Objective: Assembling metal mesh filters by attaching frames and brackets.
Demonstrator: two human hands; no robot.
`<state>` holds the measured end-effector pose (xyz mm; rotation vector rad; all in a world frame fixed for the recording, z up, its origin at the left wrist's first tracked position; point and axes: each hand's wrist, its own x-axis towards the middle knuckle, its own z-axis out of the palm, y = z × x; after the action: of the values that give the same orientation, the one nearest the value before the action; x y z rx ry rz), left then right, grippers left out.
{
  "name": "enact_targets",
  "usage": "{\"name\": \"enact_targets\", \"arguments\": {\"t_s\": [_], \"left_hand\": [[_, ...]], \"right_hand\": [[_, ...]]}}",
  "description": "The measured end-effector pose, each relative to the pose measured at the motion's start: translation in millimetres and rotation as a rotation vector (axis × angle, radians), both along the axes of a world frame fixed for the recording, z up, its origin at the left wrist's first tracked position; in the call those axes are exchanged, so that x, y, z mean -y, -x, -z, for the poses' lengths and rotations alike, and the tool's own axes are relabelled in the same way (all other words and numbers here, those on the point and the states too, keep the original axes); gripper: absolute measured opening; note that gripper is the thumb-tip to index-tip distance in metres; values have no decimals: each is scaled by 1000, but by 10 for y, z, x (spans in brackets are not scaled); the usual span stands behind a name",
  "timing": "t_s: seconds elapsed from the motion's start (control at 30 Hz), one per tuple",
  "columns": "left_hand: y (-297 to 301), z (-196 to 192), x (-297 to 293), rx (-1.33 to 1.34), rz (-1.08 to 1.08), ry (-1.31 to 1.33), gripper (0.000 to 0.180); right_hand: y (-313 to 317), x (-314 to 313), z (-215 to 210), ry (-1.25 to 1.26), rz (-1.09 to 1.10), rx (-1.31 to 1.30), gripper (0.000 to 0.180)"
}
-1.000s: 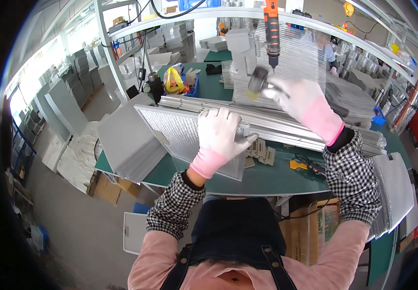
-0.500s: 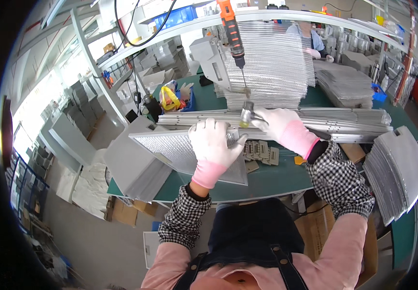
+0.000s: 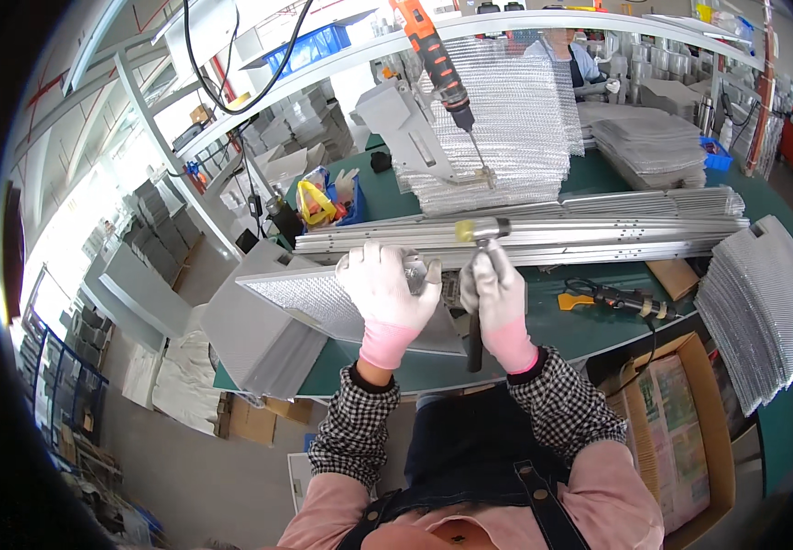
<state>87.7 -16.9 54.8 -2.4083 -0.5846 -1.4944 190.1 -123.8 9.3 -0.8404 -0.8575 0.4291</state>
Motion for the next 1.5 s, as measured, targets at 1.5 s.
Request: {"name": "enact_targets", "arguments": {"t_s": [1.5], "left_hand": [[-167,-57,208,131,192,95,31]], "right_hand": [[-82,-207,-2648,-134,-17,337,30]]}}
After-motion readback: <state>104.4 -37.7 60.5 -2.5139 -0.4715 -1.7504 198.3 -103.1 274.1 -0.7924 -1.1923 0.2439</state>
